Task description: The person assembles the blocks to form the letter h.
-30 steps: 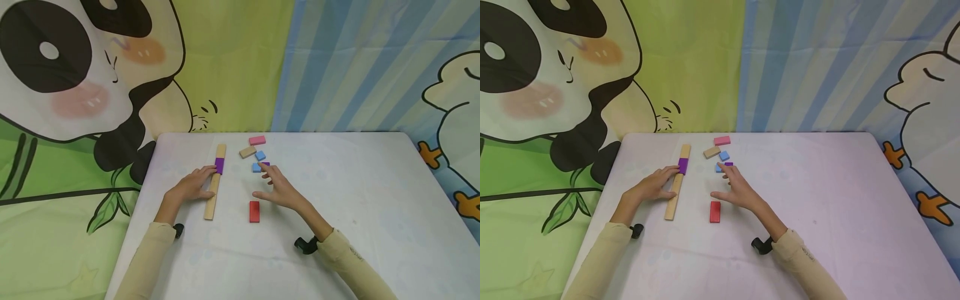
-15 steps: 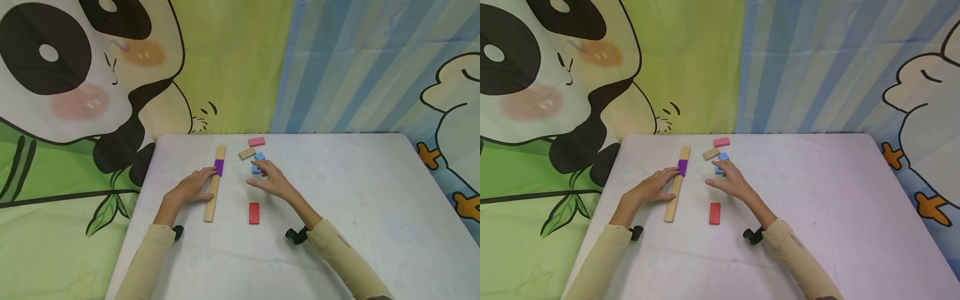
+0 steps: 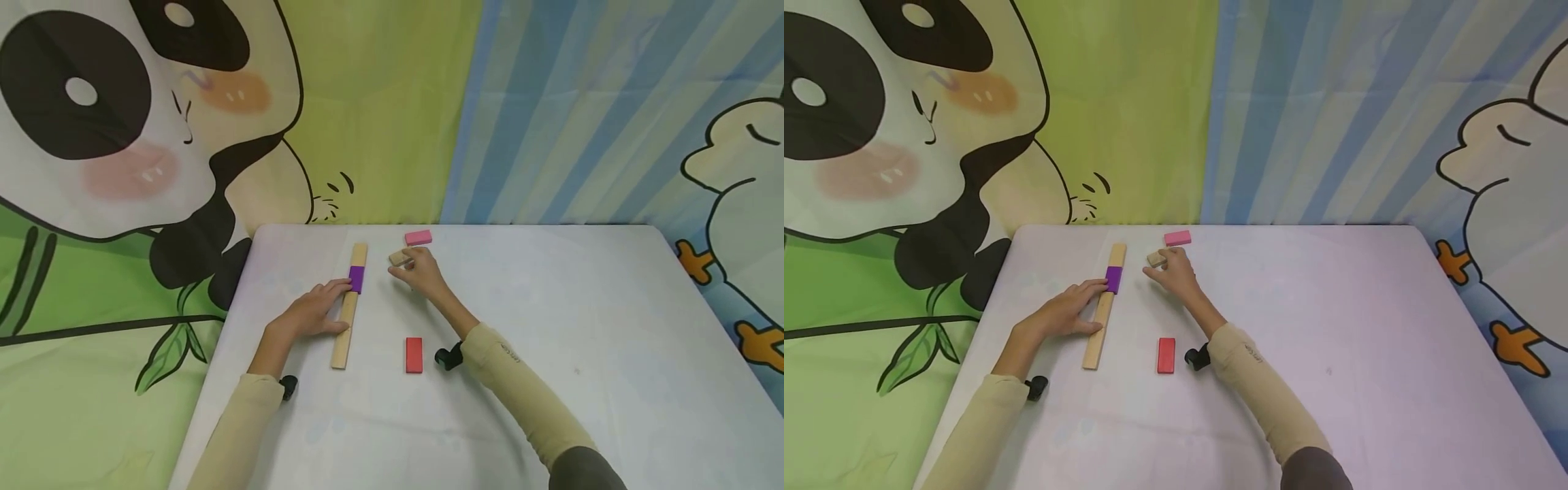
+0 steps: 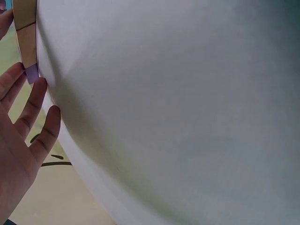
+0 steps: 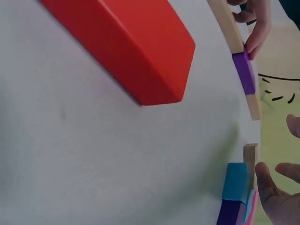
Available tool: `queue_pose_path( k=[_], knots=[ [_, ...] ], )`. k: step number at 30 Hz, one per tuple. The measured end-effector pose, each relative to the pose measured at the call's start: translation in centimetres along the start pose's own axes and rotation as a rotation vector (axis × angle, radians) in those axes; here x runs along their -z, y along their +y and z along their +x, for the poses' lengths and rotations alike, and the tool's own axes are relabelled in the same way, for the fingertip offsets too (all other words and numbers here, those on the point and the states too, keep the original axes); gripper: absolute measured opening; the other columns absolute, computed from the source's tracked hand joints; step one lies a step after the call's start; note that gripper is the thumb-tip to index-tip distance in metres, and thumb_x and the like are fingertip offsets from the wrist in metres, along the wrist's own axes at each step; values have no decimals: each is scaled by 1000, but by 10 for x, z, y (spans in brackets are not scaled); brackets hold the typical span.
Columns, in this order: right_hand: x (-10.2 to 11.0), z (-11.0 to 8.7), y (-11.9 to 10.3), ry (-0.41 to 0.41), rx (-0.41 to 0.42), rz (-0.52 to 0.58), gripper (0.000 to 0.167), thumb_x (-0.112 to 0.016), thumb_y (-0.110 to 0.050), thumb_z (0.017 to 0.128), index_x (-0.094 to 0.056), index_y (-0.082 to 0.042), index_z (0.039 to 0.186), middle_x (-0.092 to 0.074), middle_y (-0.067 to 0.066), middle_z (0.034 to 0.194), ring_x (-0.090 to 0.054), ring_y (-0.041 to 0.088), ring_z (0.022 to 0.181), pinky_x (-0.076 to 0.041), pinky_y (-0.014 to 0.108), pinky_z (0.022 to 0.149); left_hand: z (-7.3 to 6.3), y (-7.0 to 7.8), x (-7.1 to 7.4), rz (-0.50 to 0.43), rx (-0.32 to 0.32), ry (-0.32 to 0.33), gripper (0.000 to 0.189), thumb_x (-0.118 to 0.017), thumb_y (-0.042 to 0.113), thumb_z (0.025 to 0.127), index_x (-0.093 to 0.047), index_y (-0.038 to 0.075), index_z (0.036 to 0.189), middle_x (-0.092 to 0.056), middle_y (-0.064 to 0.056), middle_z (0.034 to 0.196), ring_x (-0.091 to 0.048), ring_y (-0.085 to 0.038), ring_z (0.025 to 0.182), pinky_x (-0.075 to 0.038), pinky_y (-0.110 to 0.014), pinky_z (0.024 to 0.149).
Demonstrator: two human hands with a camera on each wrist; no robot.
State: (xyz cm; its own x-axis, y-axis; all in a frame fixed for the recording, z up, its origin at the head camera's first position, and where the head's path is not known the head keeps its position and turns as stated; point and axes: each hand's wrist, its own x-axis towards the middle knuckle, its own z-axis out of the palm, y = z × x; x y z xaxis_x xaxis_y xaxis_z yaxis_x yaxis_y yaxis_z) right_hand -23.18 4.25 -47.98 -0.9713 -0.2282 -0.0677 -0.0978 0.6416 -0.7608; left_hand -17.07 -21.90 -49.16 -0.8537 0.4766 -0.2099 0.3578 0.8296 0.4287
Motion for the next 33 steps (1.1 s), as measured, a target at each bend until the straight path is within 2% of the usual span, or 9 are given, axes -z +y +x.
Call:
queue_pose_path(
  k=[3,7,10,18,21,28,33],
  knots=[
    [-6,11,3,15,-47,-31,54,-72,-29,87,-58,4,128,-41,24,144,-59,31,115,-53,39,95,-1,-1,0,7,-19,9,84,-73,42,83,-33,15,151,-31,-3,158,-43,-35,133,-40,-57,106],
    [-13,22,8,37,-37,-105,44,-74,-24,86,-65,5,117,-55,23,130,-55,31,117,-48,41,100,-4,-1,-1,4,-27,18,83,-73,41,83,-33,14,150,-31,-4,158,-42,-36,134,-39,-57,107],
    [-16,30,11,52,-20,-165,40,-75,-24,85,-66,4,112,-63,19,117,-57,29,111,-49,40,96,-5,-1,-1,-6,-20,11,83,-74,41,83,-33,14,150,-30,-3,158,-41,-35,135,-38,-57,108],
    [-16,36,12,99,18,-334,41,-75,-28,84,-62,1,110,-67,15,108,-63,27,99,-53,38,85,-2,-2,-1,-7,-17,7,85,-73,42,84,-30,15,152,-32,-6,158,-40,-34,136,-38,-55,109],
    [-16,38,14,108,10,-329,44,-76,-28,84,-60,1,113,-67,15,108,-63,27,100,-52,39,85,-1,-1,-1,-10,-4,2,85,-73,43,83,-31,16,152,-32,-5,158,-40,-33,136,-39,-54,110],
    [-14,40,16,80,-15,-322,46,-75,-29,84,-58,1,115,-65,15,109,-60,28,101,-51,39,87,0,-1,0,5,-28,10,84,-73,41,84,-30,14,152,-32,-7,157,-41,-34,134,-39,-55,108],
    [-12,40,16,69,-35,-269,49,-76,-28,84,-57,1,120,-58,17,115,-56,28,102,-50,39,89,0,1,1,3,-19,4,84,-73,41,84,-30,14,152,-32,-6,157,-42,-34,134,-40,-55,108]
  ],
)
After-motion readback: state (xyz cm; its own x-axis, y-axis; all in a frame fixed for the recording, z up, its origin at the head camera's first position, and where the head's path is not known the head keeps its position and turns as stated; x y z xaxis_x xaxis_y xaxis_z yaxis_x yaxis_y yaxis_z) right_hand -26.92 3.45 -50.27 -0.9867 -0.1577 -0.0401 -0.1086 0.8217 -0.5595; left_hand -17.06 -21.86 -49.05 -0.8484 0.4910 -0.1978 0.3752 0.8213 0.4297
